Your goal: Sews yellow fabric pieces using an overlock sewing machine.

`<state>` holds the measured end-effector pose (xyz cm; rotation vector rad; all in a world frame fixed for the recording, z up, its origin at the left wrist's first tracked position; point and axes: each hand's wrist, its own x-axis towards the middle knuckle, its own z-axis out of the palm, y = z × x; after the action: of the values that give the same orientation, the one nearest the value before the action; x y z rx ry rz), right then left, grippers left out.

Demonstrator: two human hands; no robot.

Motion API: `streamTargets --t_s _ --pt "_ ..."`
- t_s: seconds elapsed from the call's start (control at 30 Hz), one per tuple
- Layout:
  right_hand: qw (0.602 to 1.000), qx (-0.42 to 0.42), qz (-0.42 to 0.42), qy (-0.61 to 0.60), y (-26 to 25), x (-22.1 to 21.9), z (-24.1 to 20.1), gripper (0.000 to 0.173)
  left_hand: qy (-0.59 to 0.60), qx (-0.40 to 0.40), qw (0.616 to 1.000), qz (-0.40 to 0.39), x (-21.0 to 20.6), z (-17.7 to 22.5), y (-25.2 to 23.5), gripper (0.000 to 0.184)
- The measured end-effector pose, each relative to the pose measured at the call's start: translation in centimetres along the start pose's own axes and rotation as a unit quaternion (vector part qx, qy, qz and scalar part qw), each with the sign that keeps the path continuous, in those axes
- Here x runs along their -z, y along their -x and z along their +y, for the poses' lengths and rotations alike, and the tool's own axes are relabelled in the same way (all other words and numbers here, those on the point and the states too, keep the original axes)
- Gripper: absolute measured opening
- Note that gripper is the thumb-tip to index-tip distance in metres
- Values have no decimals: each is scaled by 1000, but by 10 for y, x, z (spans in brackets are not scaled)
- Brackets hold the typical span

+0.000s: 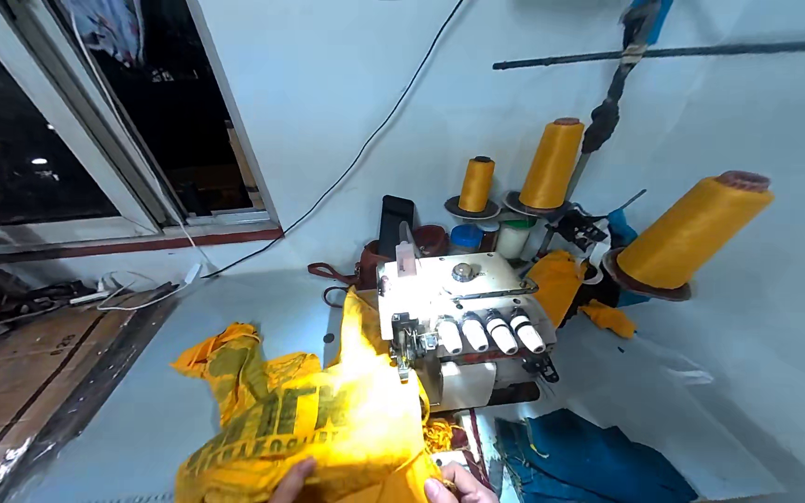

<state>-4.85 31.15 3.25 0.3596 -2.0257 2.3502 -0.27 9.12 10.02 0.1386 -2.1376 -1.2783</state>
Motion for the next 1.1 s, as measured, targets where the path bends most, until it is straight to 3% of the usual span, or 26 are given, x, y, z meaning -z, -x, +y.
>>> streamTargets --t_s 0.07,0.13,0.17,0.23,0.3,0.4,0.5,0.6,0.67,0.73,0.87,1.0,1.1 --pt "999 27 14 14 -14 -6 -5 9 -62 -40 996 47 -7 -13 -33 59" --pt "999 37 33 22 -28 -14 -11 11 -109 -53 991 53 -18 -20 -72 62" --pt "998 36 47 23 -34 -19 -13 12 -105 -22 994 25 -24 -21 -90 58" --pt "997 37 71 21 -46 -25 -13 13 -18 117 990 -83 -31 -24 -116 44" --pt "996 35 83 23 -52 -29 -13 12 118 244 950 -154 -34 -31 -125 28" --pt "995 38 90 19 -51 -29 -12 10 206 280 934 -76 -33 -38 -101 20" --pt "996 41 83 5 -45 -26 -9 4 217 265 940 5 -36 -40 -50 36" --pt "997 2 77 -11 -34 -22 -10 14 304 333 888 -90 -38 -36 -7 30" --pt "997 -12 72 -12 -26 -18 -9 28 351 364 856 -110 -41 -38 6 18" --pt "997 -9 73 -2 -19 -14 -6 32 359 347 862 -86 -38 -41 7 16" --pt "997 10 72 15 -13 -11 -5 22 340 295 893 -12 -26 -33 -7 22" --pt "997 34 67 10 -11 -13 -3 19 321 273 907 1 -25 -32 -13 25" --pt "998 6 64 -19 -10 -14 -4 16 308 270 912 5 -26 -34 -12 28"
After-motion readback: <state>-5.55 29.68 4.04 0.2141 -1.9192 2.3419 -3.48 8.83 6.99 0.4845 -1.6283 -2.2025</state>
